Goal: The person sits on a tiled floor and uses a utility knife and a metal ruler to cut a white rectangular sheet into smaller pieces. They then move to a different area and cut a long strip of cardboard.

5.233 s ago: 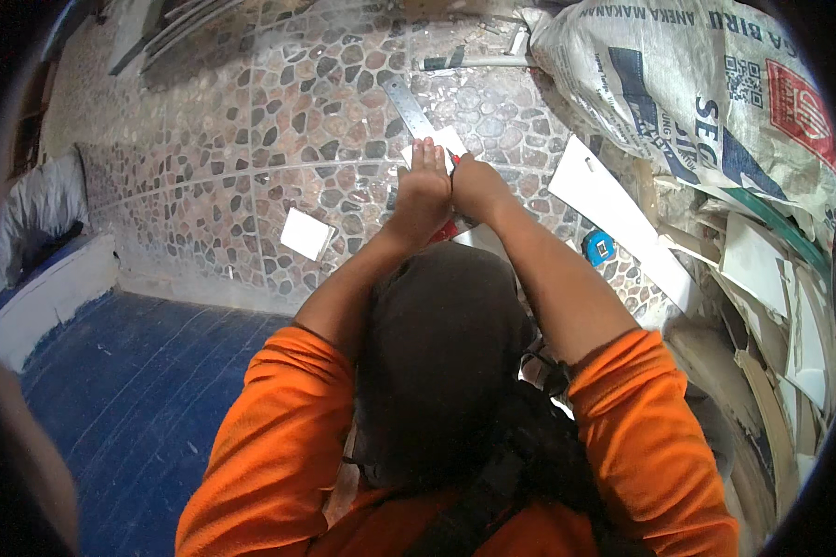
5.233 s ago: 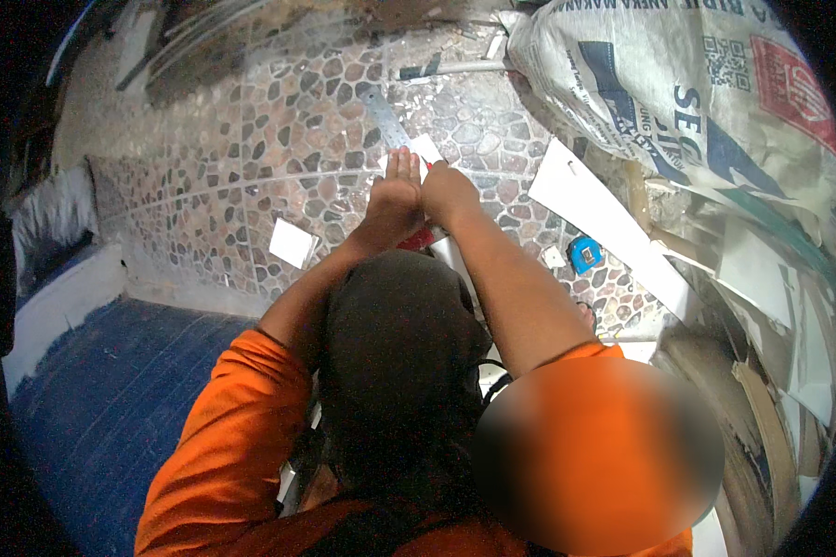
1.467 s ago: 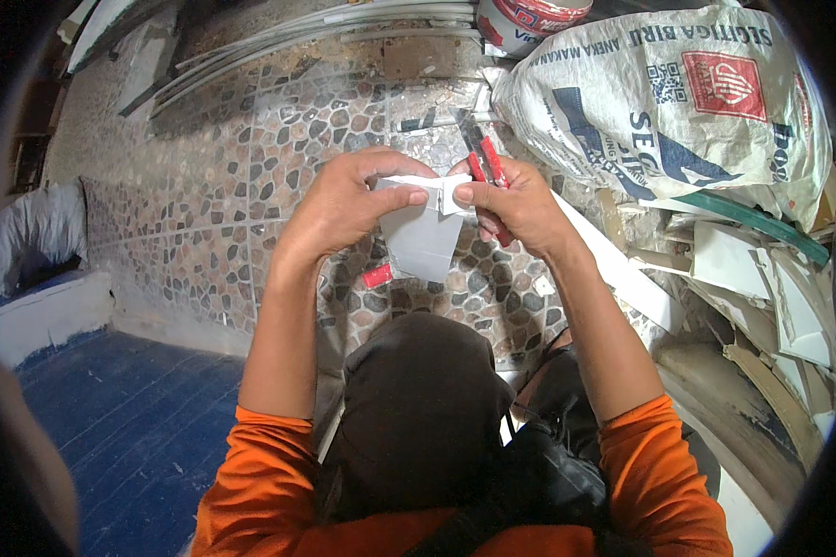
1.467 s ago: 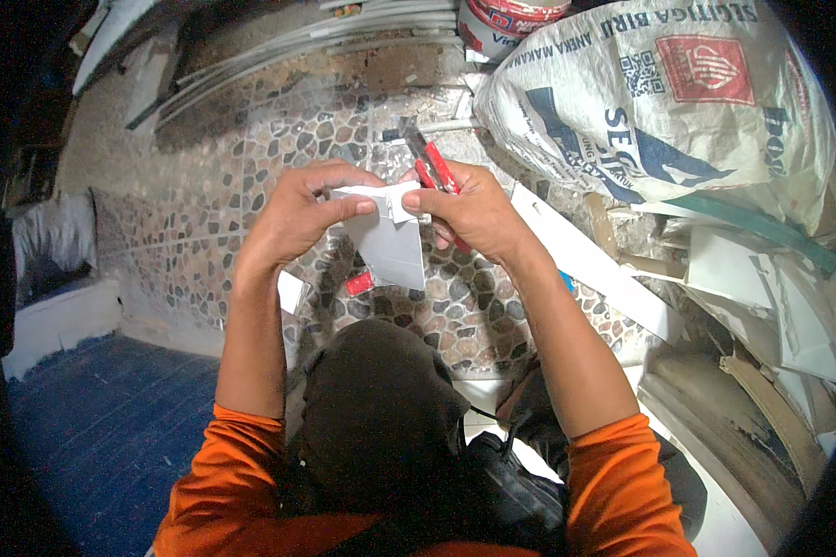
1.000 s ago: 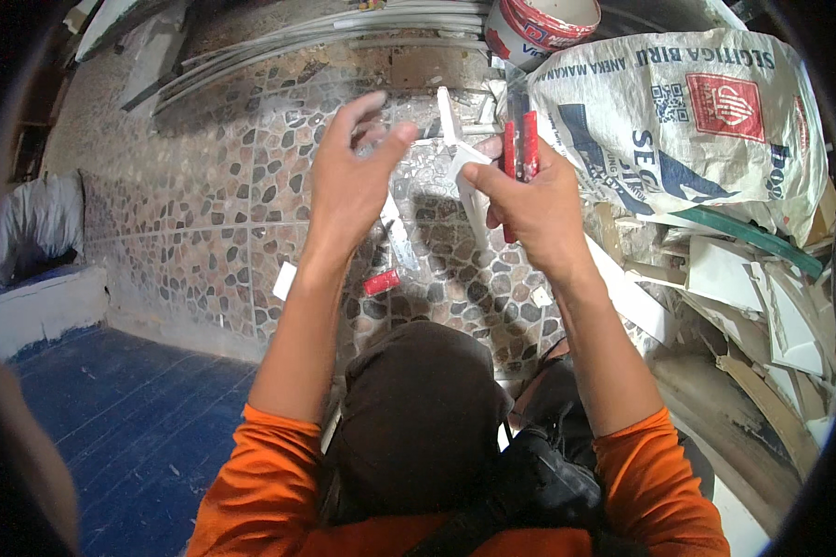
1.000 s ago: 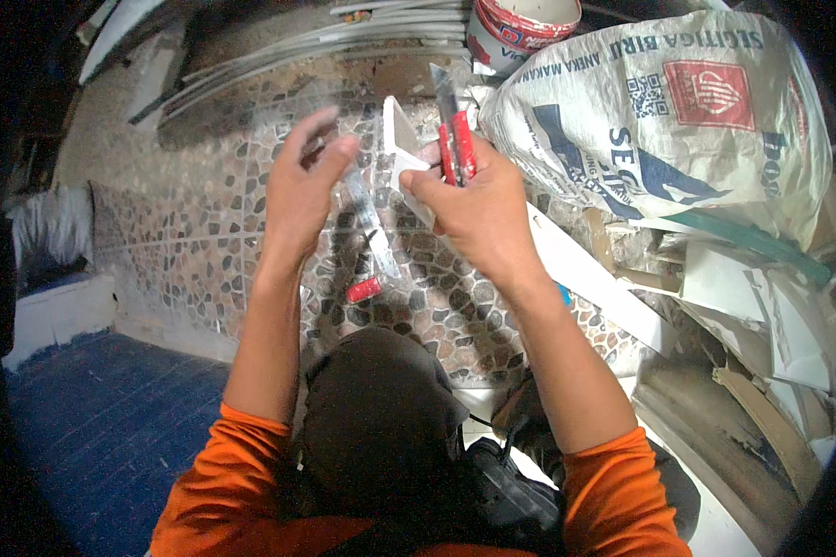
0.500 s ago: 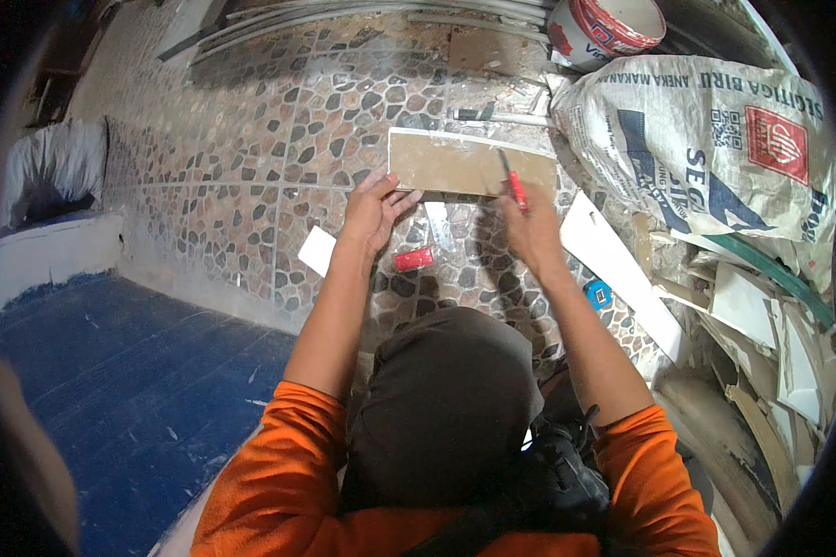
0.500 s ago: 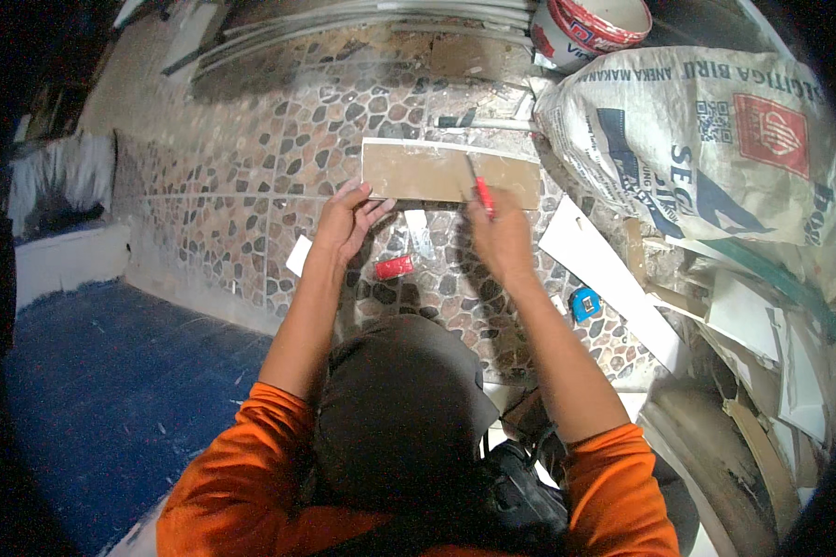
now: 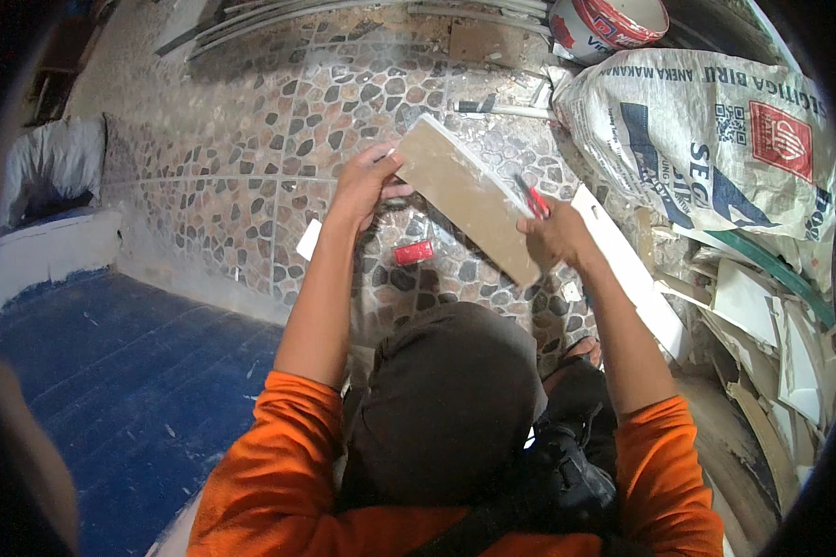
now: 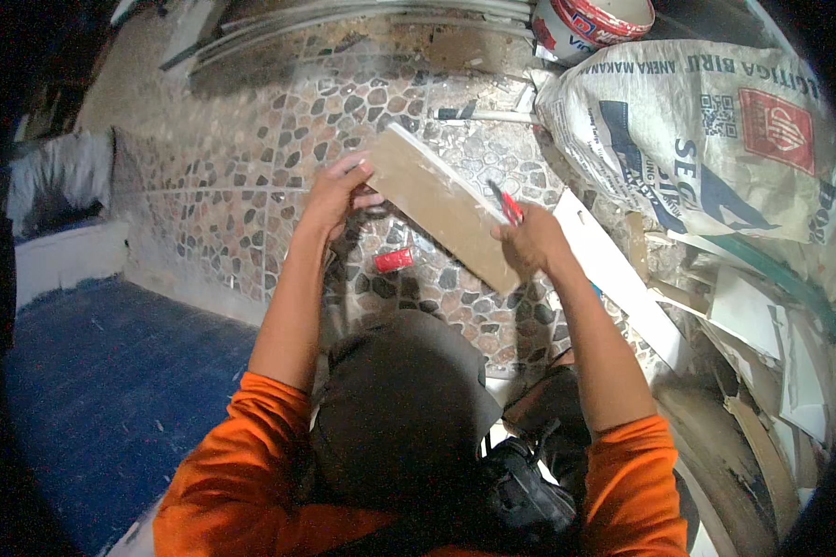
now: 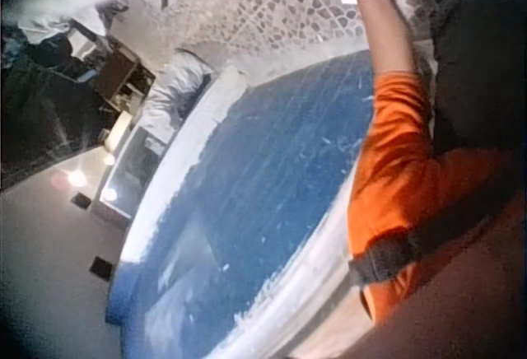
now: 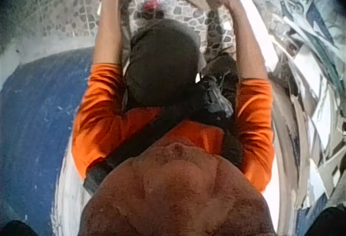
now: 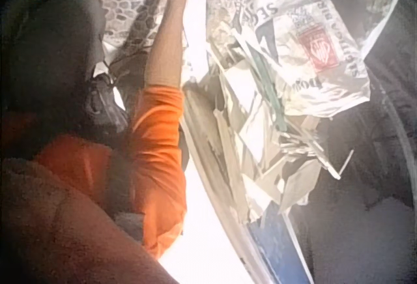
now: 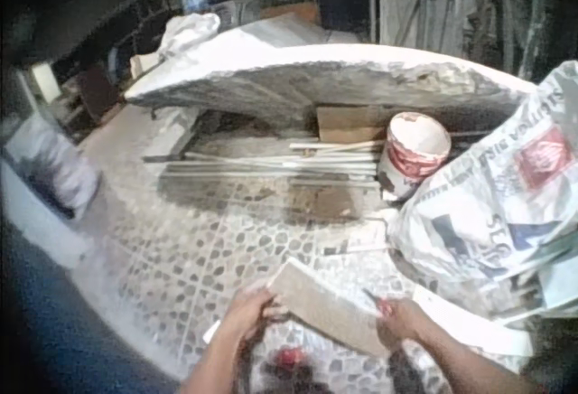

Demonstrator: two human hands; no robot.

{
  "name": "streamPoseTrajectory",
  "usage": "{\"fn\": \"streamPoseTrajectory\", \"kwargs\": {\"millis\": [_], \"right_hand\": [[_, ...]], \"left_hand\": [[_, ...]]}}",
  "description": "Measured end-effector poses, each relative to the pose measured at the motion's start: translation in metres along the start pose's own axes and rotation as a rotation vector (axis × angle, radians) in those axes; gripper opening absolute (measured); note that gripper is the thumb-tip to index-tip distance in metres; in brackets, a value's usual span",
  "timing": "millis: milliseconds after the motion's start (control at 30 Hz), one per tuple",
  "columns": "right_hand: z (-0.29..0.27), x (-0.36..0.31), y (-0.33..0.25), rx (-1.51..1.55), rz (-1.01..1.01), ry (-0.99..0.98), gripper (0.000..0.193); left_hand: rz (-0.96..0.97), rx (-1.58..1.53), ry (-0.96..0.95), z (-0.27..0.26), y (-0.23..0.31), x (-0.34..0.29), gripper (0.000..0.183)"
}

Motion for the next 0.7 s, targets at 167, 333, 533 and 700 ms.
{"fn": "streamPoseTrajectory", "kwargs": {"millis": [167, 333, 533, 700], "right_hand": [[0.002, -0.029, 0.072, -0.131, -0.173, 0.347, 0.035], [0.034, -0.031, 0.004, -0.109, -0.298, 0.332, 0.028], [0.08, 0.024, -0.043, -0.239, -0.335, 0.176, 0.029], [0.095, 0.044, -0.052, -0.301, -0.359, 0.168, 0.029]], "left_hand": [[-0.161, 0.105, -0.013, 0.045, -0.073, 0.045, 0.036], [-0.232, -0.005, 0.099, 0.035, -0.13, 0.06, 0.03], [-0.18, 0.181, 0.165, 0.041, -0.112, 0.064, 0.022], [-0.128, 0.226, 0.203, 0.04, -0.11, 0.059, 0.023]]}}
Point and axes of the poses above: each hand's wrist, its own x-axis towards the middle knuckle, its own z-axis out of the palm, y = z × x, the point moved 10 cm from there along x, towards the middle knuckle, and after that the axes turned 11 degrees about x, right-handed, at the moved point
